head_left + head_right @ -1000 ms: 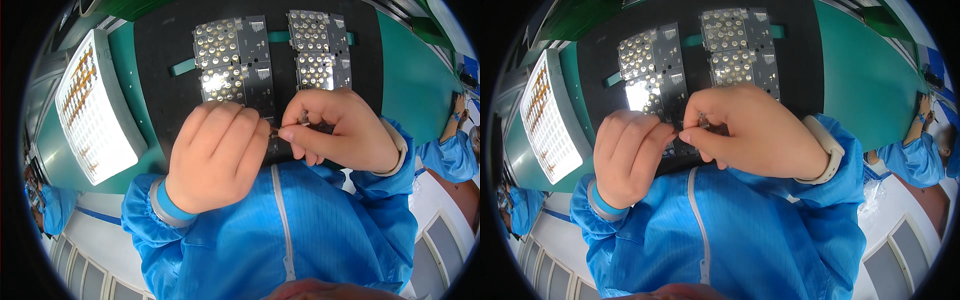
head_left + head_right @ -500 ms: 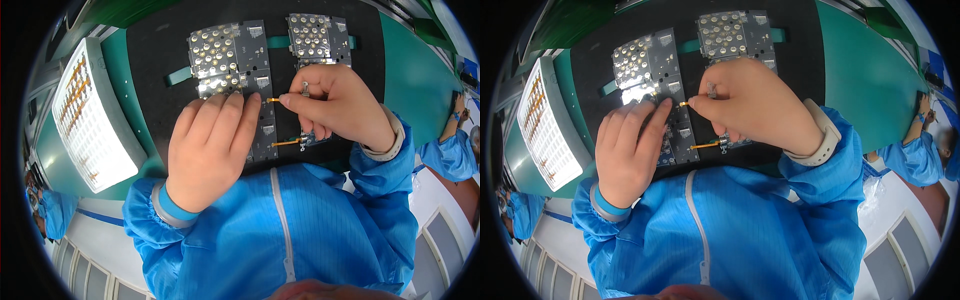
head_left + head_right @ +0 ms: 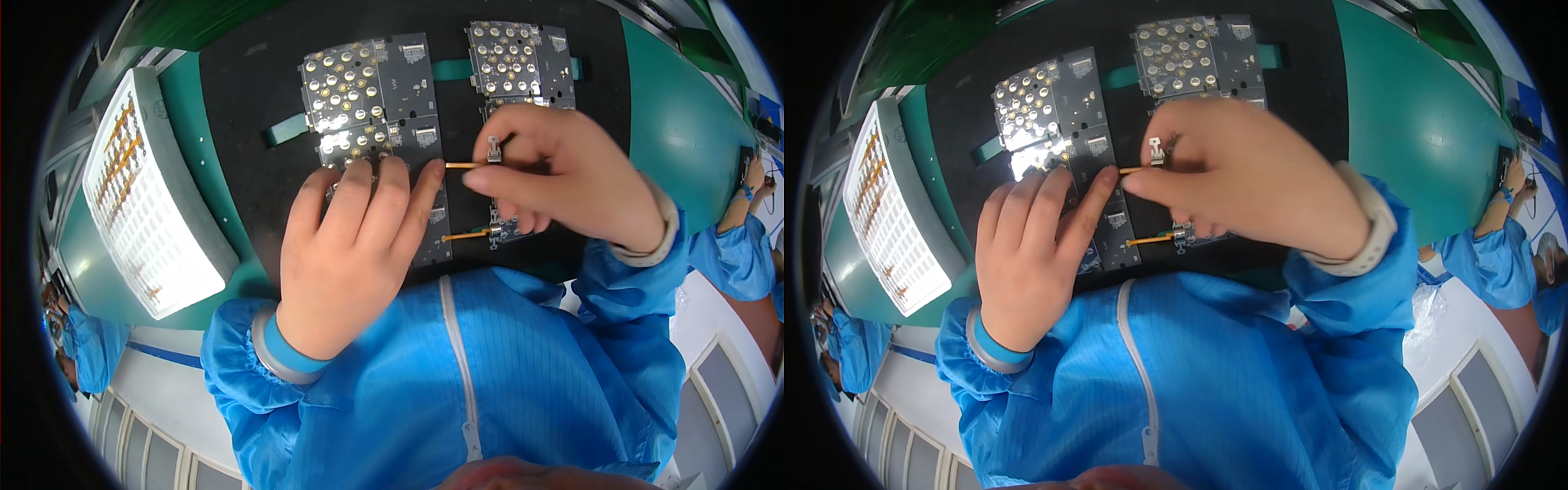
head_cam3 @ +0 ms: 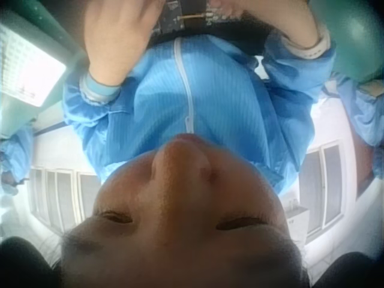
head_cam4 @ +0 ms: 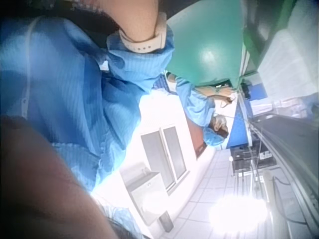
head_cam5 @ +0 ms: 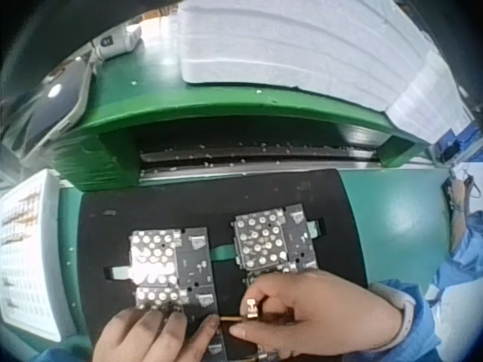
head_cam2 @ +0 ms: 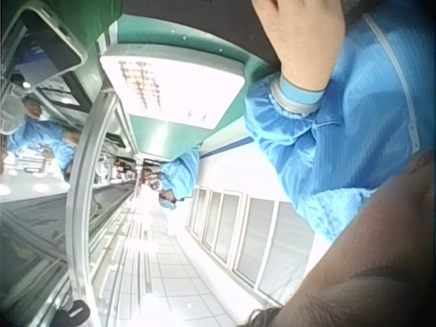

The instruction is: The person retrieves a tray of circuit boards, attaches ribbon cables from a storage tray onto the boards by hand, and passes the completed tray down the assembly line.

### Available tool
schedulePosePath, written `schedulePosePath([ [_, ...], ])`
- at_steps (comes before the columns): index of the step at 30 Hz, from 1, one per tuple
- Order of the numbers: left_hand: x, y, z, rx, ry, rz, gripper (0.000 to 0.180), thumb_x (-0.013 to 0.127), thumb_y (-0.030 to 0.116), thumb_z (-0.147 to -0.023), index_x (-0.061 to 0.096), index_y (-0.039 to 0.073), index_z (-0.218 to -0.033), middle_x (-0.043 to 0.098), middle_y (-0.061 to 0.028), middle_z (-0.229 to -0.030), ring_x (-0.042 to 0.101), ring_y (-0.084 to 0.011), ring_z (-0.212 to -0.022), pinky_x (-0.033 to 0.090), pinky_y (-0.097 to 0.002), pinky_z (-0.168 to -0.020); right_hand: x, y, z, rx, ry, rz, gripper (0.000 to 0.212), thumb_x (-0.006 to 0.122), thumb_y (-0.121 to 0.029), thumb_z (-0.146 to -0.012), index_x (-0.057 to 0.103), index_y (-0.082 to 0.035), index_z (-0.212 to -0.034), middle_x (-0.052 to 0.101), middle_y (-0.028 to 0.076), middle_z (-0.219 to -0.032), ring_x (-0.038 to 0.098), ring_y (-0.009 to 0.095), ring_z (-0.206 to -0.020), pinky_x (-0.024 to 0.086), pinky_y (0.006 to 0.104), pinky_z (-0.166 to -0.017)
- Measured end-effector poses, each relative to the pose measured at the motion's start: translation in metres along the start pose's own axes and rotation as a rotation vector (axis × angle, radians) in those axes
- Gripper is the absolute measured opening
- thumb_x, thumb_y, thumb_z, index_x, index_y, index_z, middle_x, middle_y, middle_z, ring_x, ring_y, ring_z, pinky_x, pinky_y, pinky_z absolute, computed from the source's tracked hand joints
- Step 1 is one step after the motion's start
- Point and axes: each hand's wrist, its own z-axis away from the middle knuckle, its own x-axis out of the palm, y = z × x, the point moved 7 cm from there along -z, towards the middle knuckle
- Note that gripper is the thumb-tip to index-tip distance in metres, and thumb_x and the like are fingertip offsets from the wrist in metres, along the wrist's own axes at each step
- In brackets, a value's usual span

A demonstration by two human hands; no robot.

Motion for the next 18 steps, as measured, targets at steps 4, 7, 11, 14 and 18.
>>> schedulePosePath([
  [4, -0.011, -0.015, -0.012, -0.052, -0.038, 0.220, 0.041, 0.063, 0.008, -0.071, 0.066, 0.011, -0.112, 0.056, -0.0091, -0.103, 0.056, -0.0250, -0.088, 0.046, -0.0360, -0.076, -0.021, -0.014, 0.009, -0.142, 0.064, 0.039, 0.024, 0.055, -0.006, -0.092, 0.049, 0.000, -0.115, 0.062, 0.003, -0.074, 0.060, 0.006, -0.064, 0.045, 0.0168, -0.056],
  [7, -0.024, -0.029, -0.020, -0.111, 0.157, 0.578, 0.033, 0.070, 0.005, -0.069, 0.069, 0.006, -0.102, 0.060, -0.0093, -0.096, 0.057, -0.0244, -0.082, 0.045, -0.0333, -0.070, 0.005, -0.037, 0.008, -0.360, -0.311, -0.152, 0.032, 0.047, 0.001, -0.093, 0.042, 0.006, -0.124, 0.063, 0.008, -0.085, 0.062, 0.009, -0.073, 0.049, 0.0190, -0.064],
  [11, -0.038, -0.035, -0.027, 0.016, 0.357, 0.761, 0.022, 0.074, 0.004, -0.068, 0.069, 0.001, -0.090, 0.064, -0.0096, -0.087, 0.058, -0.0249, -0.078, 0.046, -0.0336, -0.067, 0.010, -0.040, -0.002, -0.459, -0.361, -0.200, 0.035, 0.049, 0.000, -0.093, 0.040, 0.005, -0.126, 0.063, 0.008, -0.089, 0.063, 0.011, -0.075, 0.050, 0.0206, -0.065],
  [14, -0.030, -0.038, -0.024, -0.004, 0.355, 0.626, 0.022, 0.074, 0.003, -0.068, 0.069, 0.001, -0.089, 0.064, -0.0098, -0.087, 0.058, -0.0252, -0.080, 0.047, -0.0333, -0.067, 0.003, -0.042, -0.005, -0.523, -0.140, -0.020, 0.028, 0.056, 0.002, -0.088, 0.051, 0.003, -0.116, 0.064, 0.009, -0.085, 0.064, 0.014, -0.071, 0.050, 0.0228, -0.061],
  [18, -0.023, -0.040, -0.023, -0.025, 0.334, 0.545, 0.021, 0.073, 0.001, -0.068, 0.068, 0.001, -0.088, 0.063, -0.0107, -0.087, 0.058, -0.0262, -0.080, 0.046, -0.0334, -0.068, 0.001, -0.053, 0.002, -0.841, 0.166, 0.567, 0.012, 0.061, -0.005, -0.084, 0.061, -0.005, -0.097, 0.060, 0.009, -0.079, 0.061, 0.021, -0.065, 0.050, 0.0275, -0.060],
])
